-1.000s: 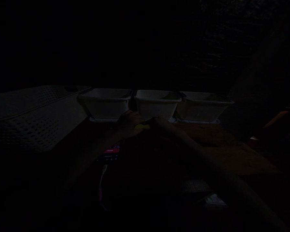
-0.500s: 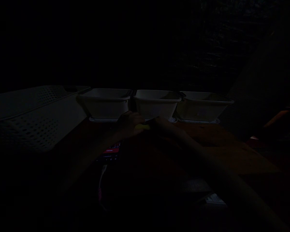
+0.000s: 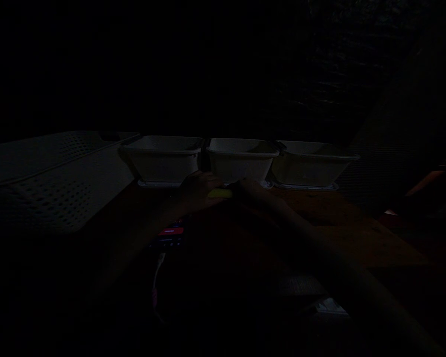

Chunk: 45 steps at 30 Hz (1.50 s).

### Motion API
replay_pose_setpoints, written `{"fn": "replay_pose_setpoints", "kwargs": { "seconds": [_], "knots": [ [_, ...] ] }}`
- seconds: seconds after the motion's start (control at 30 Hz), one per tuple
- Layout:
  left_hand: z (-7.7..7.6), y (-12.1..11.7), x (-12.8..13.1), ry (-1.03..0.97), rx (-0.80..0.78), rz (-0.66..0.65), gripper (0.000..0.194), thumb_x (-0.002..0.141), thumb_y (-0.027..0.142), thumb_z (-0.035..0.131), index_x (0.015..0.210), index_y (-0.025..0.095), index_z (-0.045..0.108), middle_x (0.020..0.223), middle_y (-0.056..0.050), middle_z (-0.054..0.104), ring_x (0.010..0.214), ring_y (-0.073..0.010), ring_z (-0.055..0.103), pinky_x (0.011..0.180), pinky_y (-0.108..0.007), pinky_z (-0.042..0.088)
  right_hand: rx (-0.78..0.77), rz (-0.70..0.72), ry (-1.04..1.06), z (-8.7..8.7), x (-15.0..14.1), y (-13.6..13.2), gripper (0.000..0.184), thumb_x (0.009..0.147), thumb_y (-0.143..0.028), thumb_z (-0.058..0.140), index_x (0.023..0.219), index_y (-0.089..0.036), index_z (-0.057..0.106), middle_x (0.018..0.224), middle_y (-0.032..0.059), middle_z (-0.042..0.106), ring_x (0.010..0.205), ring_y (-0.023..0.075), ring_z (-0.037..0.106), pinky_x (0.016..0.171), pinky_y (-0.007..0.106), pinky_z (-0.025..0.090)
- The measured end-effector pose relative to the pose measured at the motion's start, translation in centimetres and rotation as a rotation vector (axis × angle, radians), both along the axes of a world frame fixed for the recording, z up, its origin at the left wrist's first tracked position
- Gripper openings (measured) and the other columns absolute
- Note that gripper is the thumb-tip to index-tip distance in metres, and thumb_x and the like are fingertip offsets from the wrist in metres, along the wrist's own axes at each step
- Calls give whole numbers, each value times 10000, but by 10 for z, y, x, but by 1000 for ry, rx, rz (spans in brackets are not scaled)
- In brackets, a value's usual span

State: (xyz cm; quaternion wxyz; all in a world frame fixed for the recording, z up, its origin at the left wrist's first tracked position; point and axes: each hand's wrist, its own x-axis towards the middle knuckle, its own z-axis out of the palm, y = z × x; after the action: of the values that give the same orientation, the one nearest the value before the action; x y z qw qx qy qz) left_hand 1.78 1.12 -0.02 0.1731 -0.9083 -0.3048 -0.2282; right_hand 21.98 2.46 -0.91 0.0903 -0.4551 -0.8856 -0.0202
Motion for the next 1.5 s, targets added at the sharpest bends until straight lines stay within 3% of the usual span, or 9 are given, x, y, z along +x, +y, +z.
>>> {"fn": "replay_pose_setpoints", "kwargs": {
  "seconds": [0.33, 0.73, 0.87, 1.07, 1.5],
  "knots": [
    [1, 7, -5, -17, -27, 35, 351, 775, 429, 590, 1034, 193, 619, 1000, -42, 646, 937, -203, 576, 792, -323, 426, 57, -10, -9, -4, 13, 14, 297, 834, -189, 443, 1048, -162, 648, 941, 125, 680, 804, 192, 642, 653, 262, 444],
    [3, 8, -5, -33, -18, 8, 212, 790, 317, 573, 954, 206, 650, 958, -29, 655, 901, -186, 583, 751, -300, 437, 34, 89, 98, -3, 7, 5, 396, 796, -201, 534, 1190, -180, 571, 1120, 122, 631, 959, 206, 618, 752, 263, 451],
    [3, 6, -4, -8, -19, 16, 215, 800, 324, 570, 953, 202, 658, 933, -28, 661, 875, -180, 585, 756, -301, 423, -9, 91, 69, 0, 1, -2, 326, 825, -257, 507, 1113, -138, 606, 1032, 139, 658, 856, 191, 639, 664, 231, 433],
    [3, 2, -1, 2, -31, 32, 209, 814, 348, 561, 935, 210, 659, 911, -21, 662, 844, -170, 587, 727, -291, 411, -41, 69, 83, -3, -1, 0, 247, 835, -172, 466, 992, -106, 644, 962, 150, 671, 811, 163, 625, 665, 223, 417],
    [2, 0, 0, -16, -66, 31, 215, 792, 344, 561, 915, 181, 627, 940, -25, 651, 850, -179, 598, 718, -293, 421, -74, 79, 96, -1, -3, 0, 257, 820, -117, 451, 974, -98, 656, 925, 140, 680, 770, 156, 625, 629, 216, 408]
  ]
}}
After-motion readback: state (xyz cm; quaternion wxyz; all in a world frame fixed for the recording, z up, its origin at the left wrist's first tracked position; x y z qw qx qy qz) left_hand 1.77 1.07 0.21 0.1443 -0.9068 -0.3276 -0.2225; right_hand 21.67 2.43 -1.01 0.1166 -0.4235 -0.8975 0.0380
